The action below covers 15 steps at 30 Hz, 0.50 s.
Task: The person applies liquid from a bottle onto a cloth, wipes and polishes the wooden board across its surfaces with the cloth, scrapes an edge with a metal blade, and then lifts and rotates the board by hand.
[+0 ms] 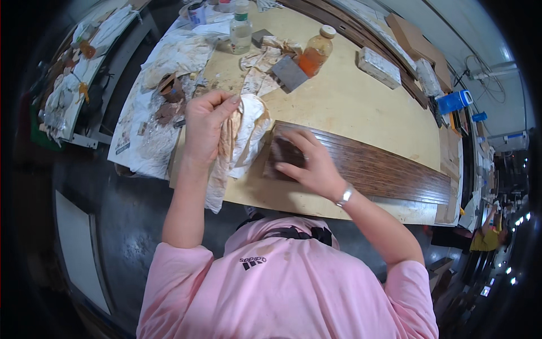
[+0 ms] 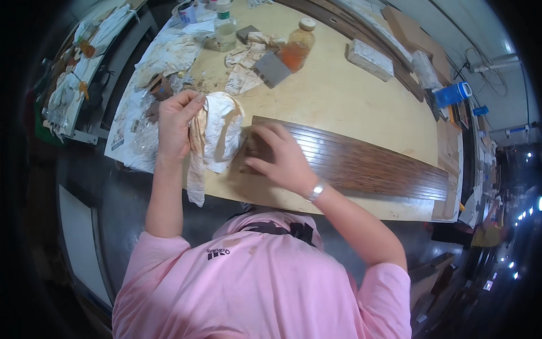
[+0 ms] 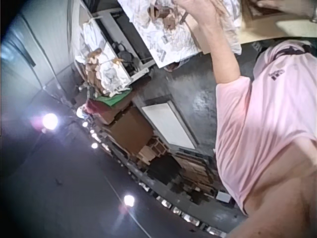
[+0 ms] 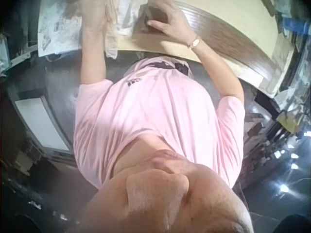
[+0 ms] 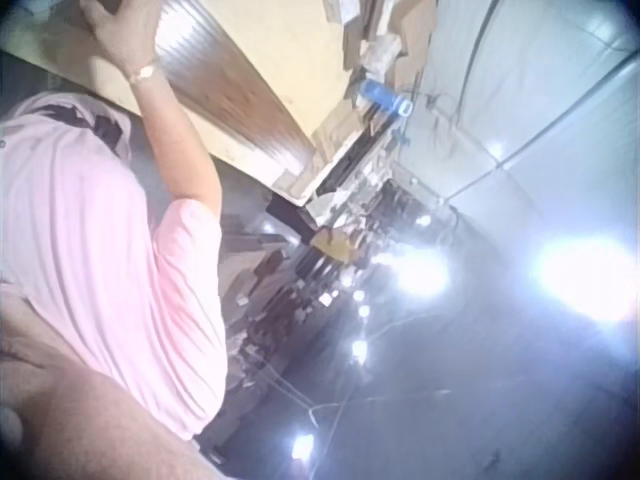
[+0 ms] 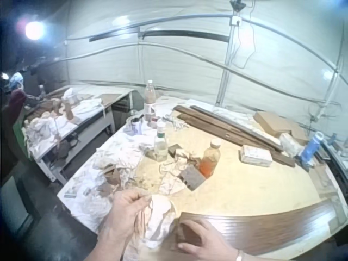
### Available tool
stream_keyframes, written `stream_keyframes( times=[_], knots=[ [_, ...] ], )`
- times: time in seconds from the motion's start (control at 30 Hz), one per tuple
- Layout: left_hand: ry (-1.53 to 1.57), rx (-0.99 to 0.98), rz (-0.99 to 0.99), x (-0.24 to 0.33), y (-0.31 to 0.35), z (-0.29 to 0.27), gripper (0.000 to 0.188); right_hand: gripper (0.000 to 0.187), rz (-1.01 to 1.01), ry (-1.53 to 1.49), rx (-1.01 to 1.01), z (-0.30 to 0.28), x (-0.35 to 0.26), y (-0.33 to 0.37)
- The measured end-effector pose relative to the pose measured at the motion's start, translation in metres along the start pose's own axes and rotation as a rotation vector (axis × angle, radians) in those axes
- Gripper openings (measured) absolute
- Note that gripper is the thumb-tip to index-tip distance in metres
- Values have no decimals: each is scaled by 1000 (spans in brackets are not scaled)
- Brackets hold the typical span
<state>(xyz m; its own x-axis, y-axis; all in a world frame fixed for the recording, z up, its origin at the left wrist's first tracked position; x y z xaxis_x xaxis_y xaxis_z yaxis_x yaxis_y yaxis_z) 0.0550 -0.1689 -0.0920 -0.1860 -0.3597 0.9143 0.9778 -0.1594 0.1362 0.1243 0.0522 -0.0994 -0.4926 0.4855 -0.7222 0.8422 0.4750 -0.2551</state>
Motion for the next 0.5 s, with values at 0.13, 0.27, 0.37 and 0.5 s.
stream_keyframes(
  times=[0.13, 0.27, 0.37, 0.5],
  knots=[
    [184, -140, -83, -4, -5, 27, 11, 48, 49, 77, 323, 7, 23, -40],
    [236, -84, -142, -17, -20, -3, 13, 28, 384, -522, 97, 1, 69, -58],
    [159, 115, -89, -22, -33, -37, 20, 26, 501, -1173, 195, -10, 77, -61],
    [-659, 267, 292, -2, -19, -16, 62, 32, 677, -1199, 234, -20, 80, -72]
  ],
)
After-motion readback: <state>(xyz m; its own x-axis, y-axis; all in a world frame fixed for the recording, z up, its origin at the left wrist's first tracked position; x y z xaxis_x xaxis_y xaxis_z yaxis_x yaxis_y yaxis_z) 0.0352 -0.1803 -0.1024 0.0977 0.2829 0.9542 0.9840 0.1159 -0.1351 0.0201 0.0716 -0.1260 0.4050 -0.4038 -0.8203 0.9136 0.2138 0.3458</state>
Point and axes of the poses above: each hand's wrist, its own y-axis away from the middle knuckle, its own z-axis out of the palm, x = y × z, the point moved 4 cm from there along -y, towards the middle knuckle, and after that the axes turned 12 degrees about -z, right-handed, at the moved point
